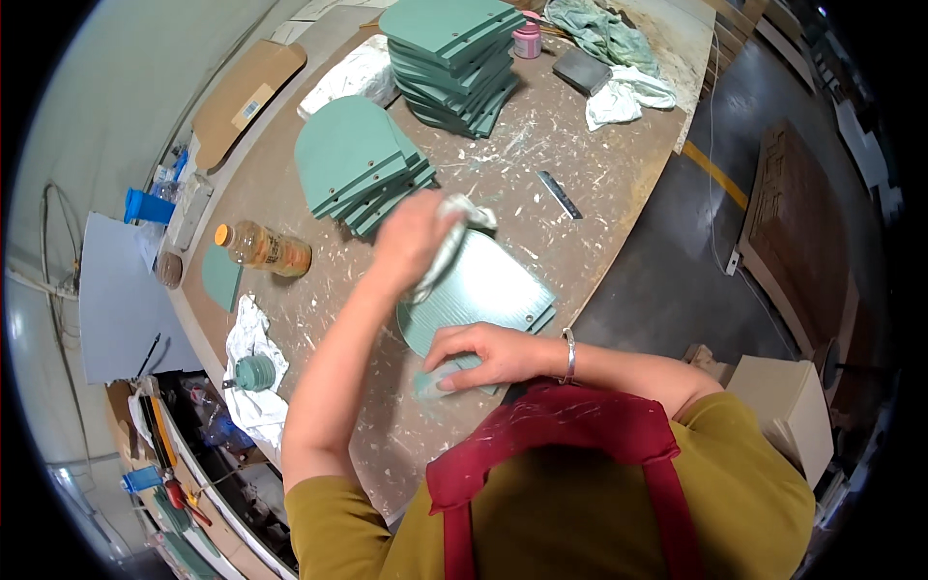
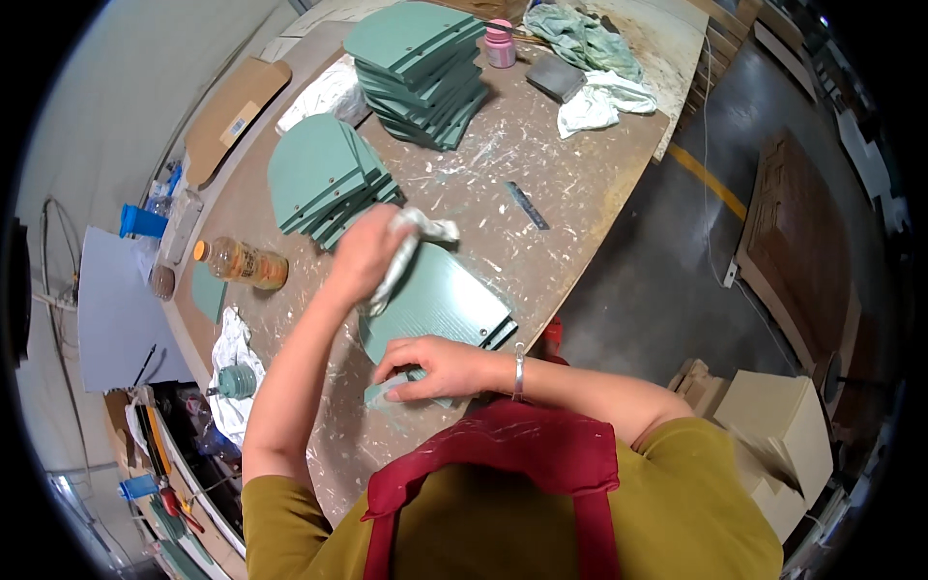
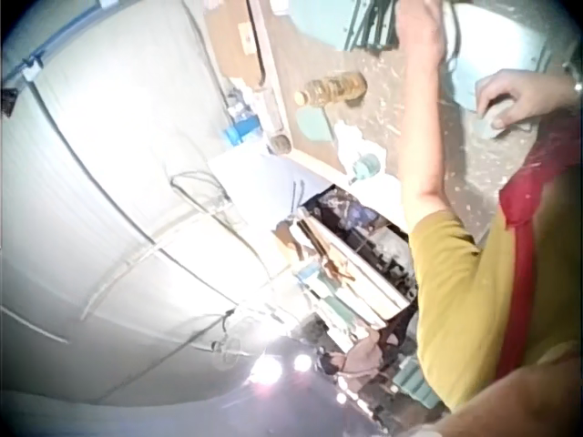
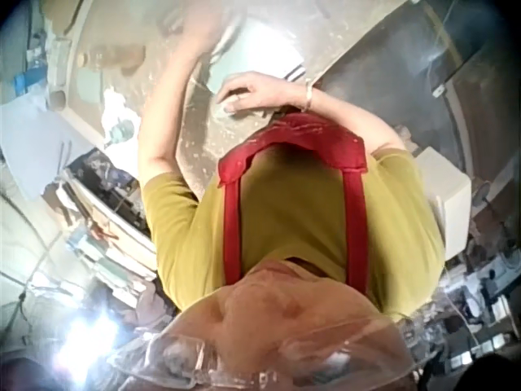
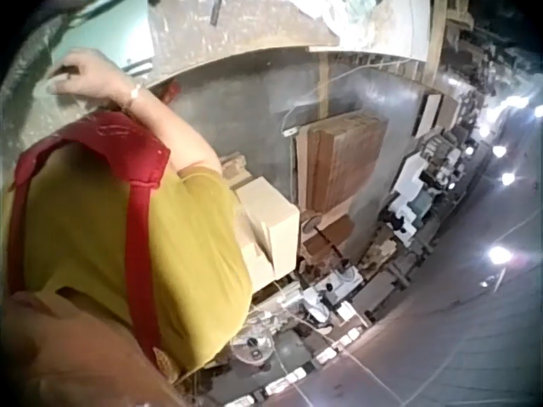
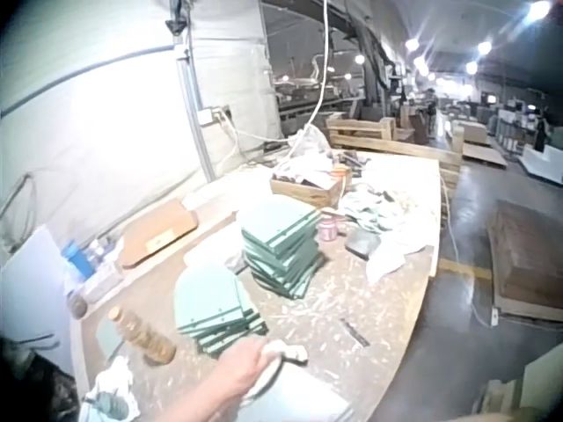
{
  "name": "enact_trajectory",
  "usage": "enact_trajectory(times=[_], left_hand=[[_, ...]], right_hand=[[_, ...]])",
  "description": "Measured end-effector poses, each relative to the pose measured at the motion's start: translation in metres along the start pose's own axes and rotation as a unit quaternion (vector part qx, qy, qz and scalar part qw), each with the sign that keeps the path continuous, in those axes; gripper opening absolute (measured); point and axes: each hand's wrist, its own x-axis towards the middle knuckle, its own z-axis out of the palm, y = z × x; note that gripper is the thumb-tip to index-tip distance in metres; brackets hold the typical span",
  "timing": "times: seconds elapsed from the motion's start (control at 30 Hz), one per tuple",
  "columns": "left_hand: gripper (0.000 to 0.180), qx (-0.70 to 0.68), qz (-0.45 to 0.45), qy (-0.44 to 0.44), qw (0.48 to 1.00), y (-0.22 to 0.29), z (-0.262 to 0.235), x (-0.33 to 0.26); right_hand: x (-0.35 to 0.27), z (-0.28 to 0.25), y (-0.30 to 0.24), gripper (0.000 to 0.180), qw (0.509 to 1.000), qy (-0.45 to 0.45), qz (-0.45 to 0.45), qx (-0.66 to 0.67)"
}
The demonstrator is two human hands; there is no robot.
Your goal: The person wipes green wooden panels with a cloth and a block, handling one panel at a time from a stack on a workbench.
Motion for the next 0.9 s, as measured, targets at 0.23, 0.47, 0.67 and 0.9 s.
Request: enact_trajectory(times=[0.23,0.47,0.67,0.9], left_hand=[[0.036,0.069,0.031,-0.029,0.997,0.003,0.010,0.032],[0.037,0.132,-0.012,-0.122,0.984,0.003,0.009,0.056],[0.045,0.149,0.012,-0.223,0.963,0.020,0.024,0.038],[0.037,0.000,0.279,-0.233,0.932,0.079,0.050,0.014]], right_hand=[[0.000,0.001,-0.001,0.030,1.000,0.003,-0.015,-0.001],[-0.001,0.005,0.002,0.030,0.999,0.008,-0.041,0.010],[0.000,0.007,0.006,0.030,0.999,-0.001,-0.033,-0.006],[-0.001,0.010,0.009,0.033,0.998,0.029,-0.038,-0.029]])
